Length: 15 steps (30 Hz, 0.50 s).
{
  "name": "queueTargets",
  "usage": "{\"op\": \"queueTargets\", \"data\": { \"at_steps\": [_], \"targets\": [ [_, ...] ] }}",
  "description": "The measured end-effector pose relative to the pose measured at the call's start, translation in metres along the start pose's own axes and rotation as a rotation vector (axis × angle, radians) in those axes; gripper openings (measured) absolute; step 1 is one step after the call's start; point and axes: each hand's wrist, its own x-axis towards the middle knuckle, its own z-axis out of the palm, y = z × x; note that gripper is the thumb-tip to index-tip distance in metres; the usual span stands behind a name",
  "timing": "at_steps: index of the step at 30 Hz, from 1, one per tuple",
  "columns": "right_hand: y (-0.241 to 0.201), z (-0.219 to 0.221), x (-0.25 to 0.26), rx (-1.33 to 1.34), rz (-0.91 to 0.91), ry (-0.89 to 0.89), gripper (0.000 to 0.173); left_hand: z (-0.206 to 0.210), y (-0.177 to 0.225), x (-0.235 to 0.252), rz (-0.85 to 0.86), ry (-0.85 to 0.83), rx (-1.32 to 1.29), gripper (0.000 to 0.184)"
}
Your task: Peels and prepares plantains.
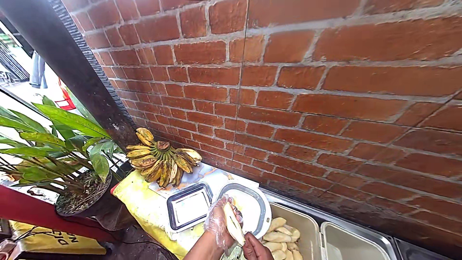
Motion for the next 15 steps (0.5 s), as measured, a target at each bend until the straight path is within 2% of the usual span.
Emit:
{"op": "queueTargets", "data": {
  "at_steps": [9,15],
  "targets": [
    [0.009,0.000,0.014,-0.058,0.094,-0.014,0.036,-0.007,-0.004,0.002,0.018,-0.059,0.097,0.036],
    [0.014,-0.003,0.024,-0.054,0.155,-0.014,0.037,-0.004,-0.008,0.005,0.038,-0.076,0.067,0.035]
  ]
}}
